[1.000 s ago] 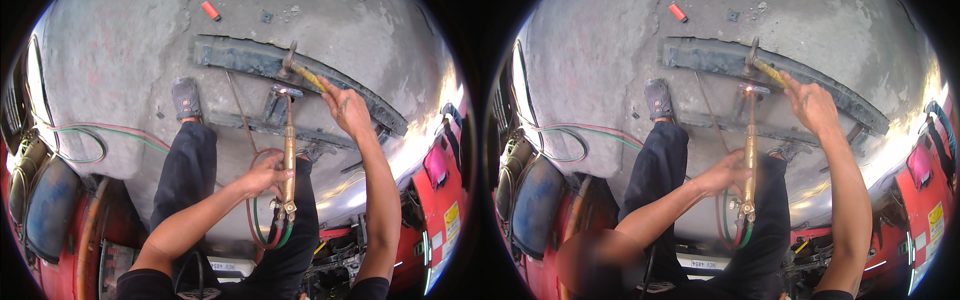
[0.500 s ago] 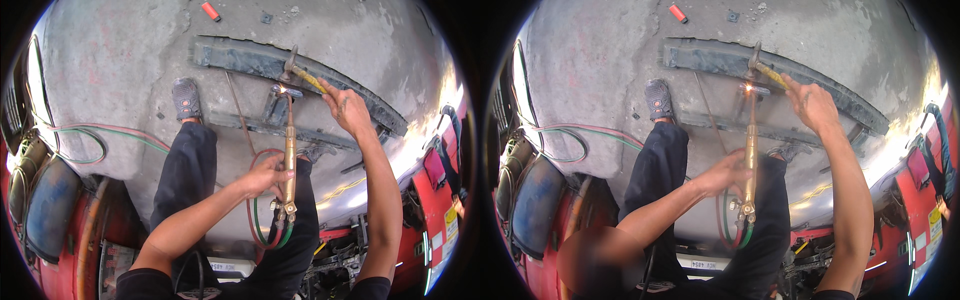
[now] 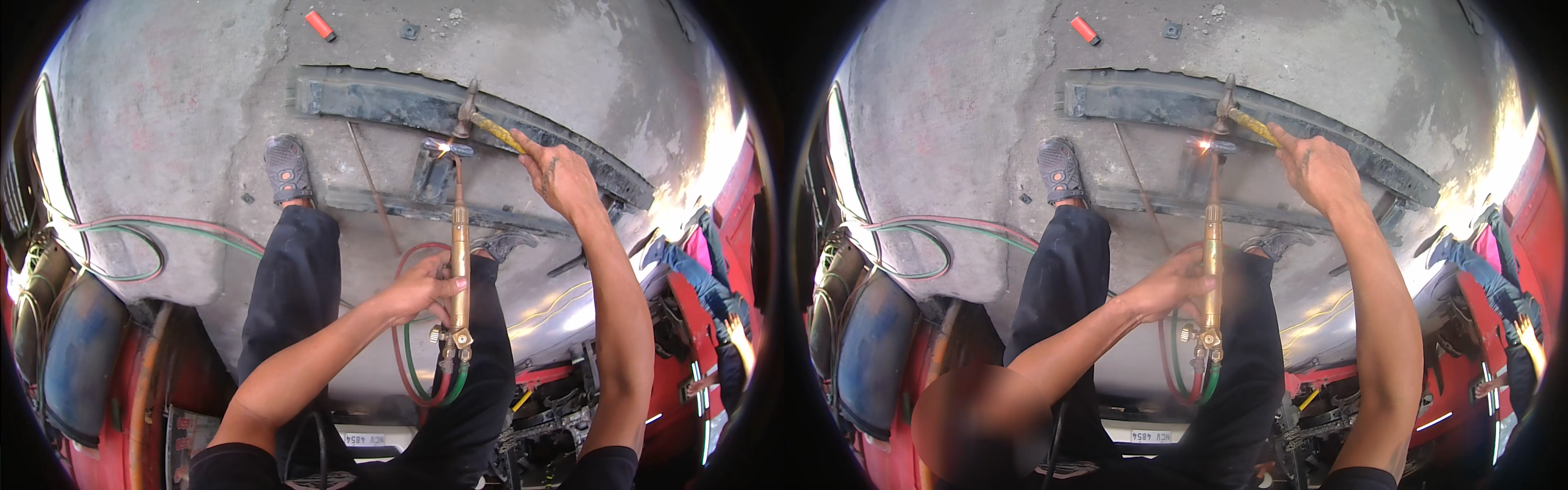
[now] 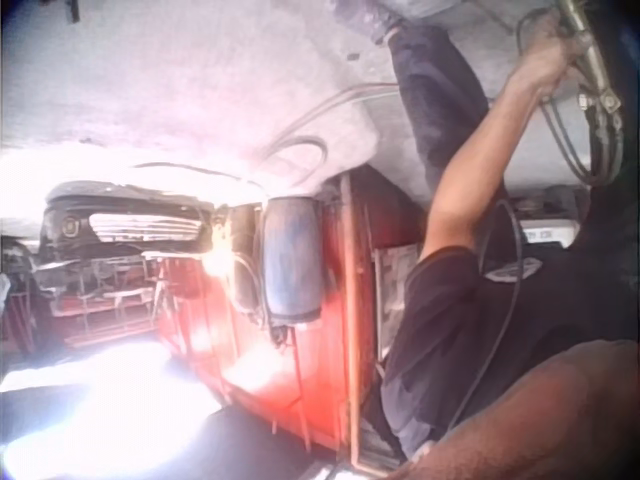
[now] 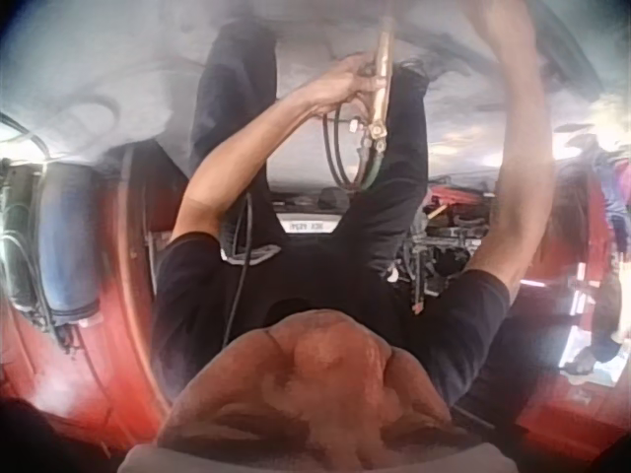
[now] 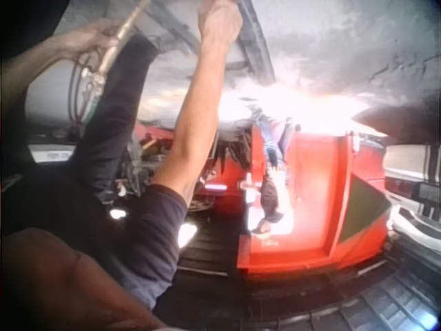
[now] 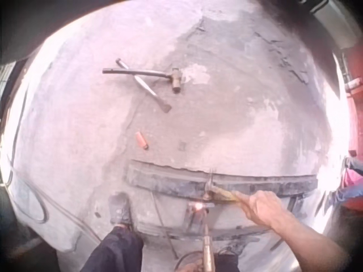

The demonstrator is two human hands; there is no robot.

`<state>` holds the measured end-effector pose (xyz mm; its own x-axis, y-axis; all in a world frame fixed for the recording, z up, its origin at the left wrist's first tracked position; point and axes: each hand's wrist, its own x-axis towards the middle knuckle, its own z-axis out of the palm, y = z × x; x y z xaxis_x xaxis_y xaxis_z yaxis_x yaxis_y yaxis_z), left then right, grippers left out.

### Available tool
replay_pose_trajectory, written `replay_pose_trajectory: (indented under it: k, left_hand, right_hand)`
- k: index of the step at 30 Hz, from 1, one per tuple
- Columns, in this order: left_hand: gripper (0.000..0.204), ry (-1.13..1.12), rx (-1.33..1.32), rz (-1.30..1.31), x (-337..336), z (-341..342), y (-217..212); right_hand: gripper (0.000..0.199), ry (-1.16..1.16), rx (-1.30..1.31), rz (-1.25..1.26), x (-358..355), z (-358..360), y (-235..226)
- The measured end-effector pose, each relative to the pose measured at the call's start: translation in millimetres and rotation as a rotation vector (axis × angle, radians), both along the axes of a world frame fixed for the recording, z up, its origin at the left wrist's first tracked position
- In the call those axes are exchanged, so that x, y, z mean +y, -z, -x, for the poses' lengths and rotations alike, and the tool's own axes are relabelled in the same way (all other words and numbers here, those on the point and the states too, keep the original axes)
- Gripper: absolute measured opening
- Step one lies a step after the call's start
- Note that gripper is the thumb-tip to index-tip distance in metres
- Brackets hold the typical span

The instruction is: The person uses a blowtorch and hammer to heat and cut a metal frame on the floor. They repeatedly apply heat to specific points and strike with the hammer to separate sections of the frame.

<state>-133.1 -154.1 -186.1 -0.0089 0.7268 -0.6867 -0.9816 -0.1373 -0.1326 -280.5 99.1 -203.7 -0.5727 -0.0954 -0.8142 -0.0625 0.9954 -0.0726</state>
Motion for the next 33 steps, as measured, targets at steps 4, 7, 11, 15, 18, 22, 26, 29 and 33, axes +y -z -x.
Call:
replay_pose_trajectory:
  k: [4, 7, 11, 15, 18, 22, 26, 29, 33]
  left_hand:
    - [0.05, 0.016, 0.02, -0.003, 3, -1, 0]
    - [0.048, 0.014, 0.018, -0.024, 2, -4, 5]
    - [0.046, 0.02, 0.01, -0.015, 7, -1, 2]
    - [0.049, 0.03, 0.051, 0.006, 6, 3, 8]
    - [0.05, 0.006, 0.007, 0.01, 2, -3, 3]
    - [0.051, 0.017, 0.011, -0.009, 6, 0, 3]
    - [0.051, 0.017, 0.037, 0.01, 4, 2, 2]
    - [0.051, 0.0, 0.026, -0.014, 3, -3, 6]
    - [0.048, 0.027, 0.019, -0.023, 9, 1, 0]
  right_hand:
    - [0.045, 0.086, 0.134, -0.004, 15, 4, -14]
    - [0.046, 0.225, 0.217, 0.025, 13, 3, -23]
    - [0.047, 0.056, 0.1, -0.024, 21, -38, 2]
    - [0.045, -0.054, 0.09, 0.008, 27, -23, 10]
    - [0.044, 0.077, 0.129, 0.018, 16, -15, 0]
    - [0.045, 0.07, 0.105, 0.025, 26, -44, 2]
    - [0.045, -0.01, 0.108, 0.03, 19, -30, -1]
    - [0.045, 0.149, 0.142, -0.015, 8, -29, -12]
    - [0.044, -0.069, 0.154, 0.046, 30, -44, 4]
